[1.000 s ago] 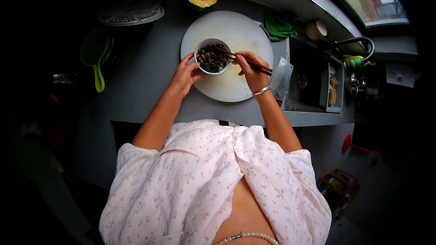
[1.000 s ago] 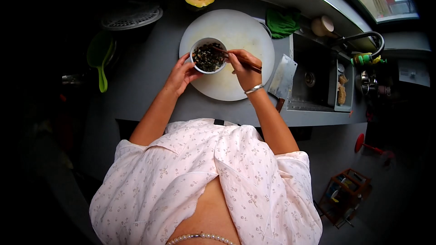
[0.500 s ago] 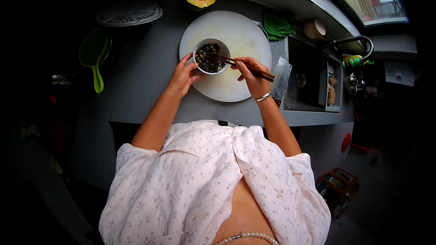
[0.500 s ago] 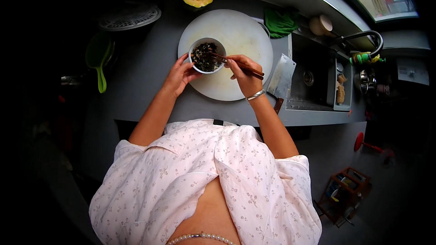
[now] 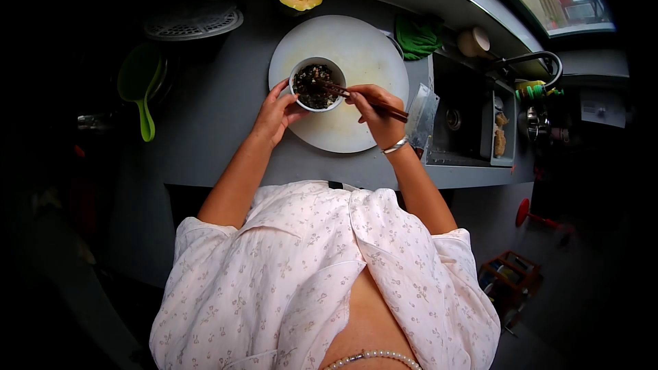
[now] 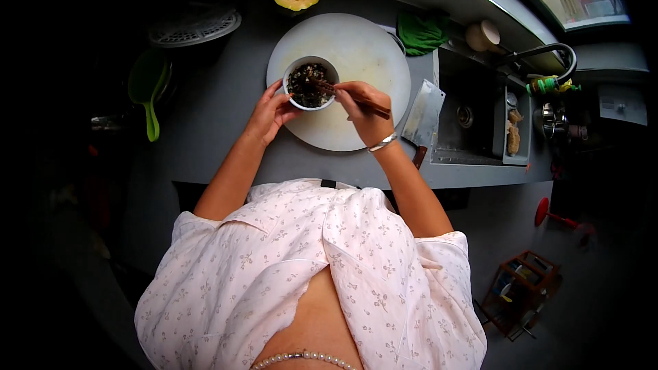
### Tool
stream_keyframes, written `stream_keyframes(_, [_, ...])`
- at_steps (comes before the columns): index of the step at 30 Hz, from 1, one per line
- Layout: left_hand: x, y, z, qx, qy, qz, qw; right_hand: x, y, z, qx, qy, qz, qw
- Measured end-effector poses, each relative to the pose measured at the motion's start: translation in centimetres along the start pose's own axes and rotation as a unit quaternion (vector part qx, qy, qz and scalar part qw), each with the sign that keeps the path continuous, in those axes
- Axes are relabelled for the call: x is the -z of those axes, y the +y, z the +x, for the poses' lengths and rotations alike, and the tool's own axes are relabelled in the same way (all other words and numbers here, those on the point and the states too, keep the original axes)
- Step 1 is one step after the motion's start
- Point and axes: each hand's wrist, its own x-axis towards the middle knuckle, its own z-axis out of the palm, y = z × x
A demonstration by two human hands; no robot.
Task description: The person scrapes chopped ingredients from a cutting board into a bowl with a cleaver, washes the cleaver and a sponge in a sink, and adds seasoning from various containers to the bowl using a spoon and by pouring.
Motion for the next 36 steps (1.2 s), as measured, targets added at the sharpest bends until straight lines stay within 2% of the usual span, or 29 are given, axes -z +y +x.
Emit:
stream_keyframes(6, [0.2, -0.1, 0.2, 0.0, 0.003, -0.003, 1.0, 2.3, -0.6, -0.8, -0.046, 0.049, 0.015, 0.998])
stream_keyframes(12, [0.1, -0.1, 0.0, 0.002, -0.006, -0.007, 1.0, 0.4, 2.5, -1.2, -0.06, 0.063, 0.037, 0.995])
stream_keyframes(14, [0.1, 0.0, 0.1, 0.0, -0.005, -0.006, 1.0, -0.1, 2.9, -0.8, -0.051, 0.057, 0.127, 0.989])
stream_keyframes(20, [0.0, -0.1, 0.0, -0.003, -0.003, -0.002, 1.0, 0.2, 0.8, -0.7, -0.038, 0.009, 0.11, 0.993])
stream_keyframes(24, [-0.1, 0.1, -0.1, 0.0, -0.006, -0.002, 1.0, -0.4, 2.0, -0.4, -0.045, -0.026, 0.122, 0.991])
stream_keyframes(30, [0.5, -0.3, 0.3, 0.0, -0.014, 0.0, 1.0, 1.2, 0.2, 0.2, -0.008, -0.002, 0.013, 1.0])
stream_keyframes(33, [0.5, -0.4, 0.4, 0.001, -0.01, -0.007, 1.0, 2.5, -1.8, 0.1, 0.024, -0.066, -0.022, 0.997])
stream_keyframes(36, [0.5, -0.3, 0.4, 0.002, -0.009, -0.012, 1.0, 2.7, -2.3, 0.0, 0.001, -0.126, -0.09, 0.988])
